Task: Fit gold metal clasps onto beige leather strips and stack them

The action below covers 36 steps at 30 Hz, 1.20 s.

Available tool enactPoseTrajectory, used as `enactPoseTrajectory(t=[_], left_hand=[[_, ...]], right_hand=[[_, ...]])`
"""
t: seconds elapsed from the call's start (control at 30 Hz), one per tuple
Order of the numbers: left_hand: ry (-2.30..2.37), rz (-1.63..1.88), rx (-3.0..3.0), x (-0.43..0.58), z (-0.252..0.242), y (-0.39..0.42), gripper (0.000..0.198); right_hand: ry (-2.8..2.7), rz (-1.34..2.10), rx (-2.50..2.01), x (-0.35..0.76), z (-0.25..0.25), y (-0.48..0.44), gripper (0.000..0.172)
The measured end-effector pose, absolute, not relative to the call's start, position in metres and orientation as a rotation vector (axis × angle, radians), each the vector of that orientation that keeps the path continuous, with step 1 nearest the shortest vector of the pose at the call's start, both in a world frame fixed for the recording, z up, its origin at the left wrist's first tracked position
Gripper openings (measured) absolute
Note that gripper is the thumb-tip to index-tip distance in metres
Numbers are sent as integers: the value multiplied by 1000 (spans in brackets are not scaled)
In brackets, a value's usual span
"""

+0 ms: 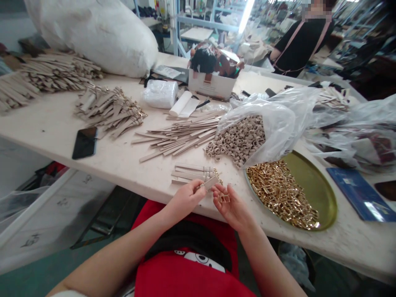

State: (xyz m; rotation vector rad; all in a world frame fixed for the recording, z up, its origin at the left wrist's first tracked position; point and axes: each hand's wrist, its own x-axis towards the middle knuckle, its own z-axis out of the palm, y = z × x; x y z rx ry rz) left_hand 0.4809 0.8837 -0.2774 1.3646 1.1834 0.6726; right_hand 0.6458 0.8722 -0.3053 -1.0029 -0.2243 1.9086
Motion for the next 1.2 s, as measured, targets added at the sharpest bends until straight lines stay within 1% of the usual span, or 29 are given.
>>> enactPoseTrajectory(t=[0.07, 0.13, 0.2, 0.3, 0.4, 0.5, 0.67, 0.73, 0.8, 0.93, 1.03, 1.2], left_hand=[[1182, 661, 1313, 481, -279, 881, 16], [1157, 650, 1267, 486, -283, 876, 12], [1125, 637, 1220, 493, -287, 870, 14], [1093, 665, 1186, 506, -290, 867, 16], [1089, 713, 1207, 515, -288, 870, 23], [1116, 739, 1216, 515, -284, 875, 24], [1099, 718, 1279, 505, -280, 880, 25], [1076, 673, 1263, 503, -281, 880, 29], [1066, 647, 1226, 502, -283, 880, 34], [1054, 550, 1291, 499, -289, 882, 30], [1040, 459, 1445, 496, -287, 883, 28], [1011, 413, 1638, 489, -274, 884, 27]], right_hand=[[-190, 1924, -888, 651, -304, 873, 18], [-236, 1894, -825, 654, -302, 872, 26], [-290, 1853, -820, 653, -300, 871, 31], [-370, 1790, -850, 643, -294, 869, 32], [-441, 1718, -904, 631, -292, 865, 35], [-551, 1659, -980, 627, -295, 860, 31], [-890, 1398, -1272, 639, -301, 861, 22], [-796, 1420, -1239, 644, -300, 864, 21], [-584, 1511, -1122, 649, -297, 868, 22], [-270, 1659, -928, 656, -295, 873, 28], [-230, 1691, -915, 658, -299, 870, 29], [-214, 1758, -937, 659, -302, 865, 28]])
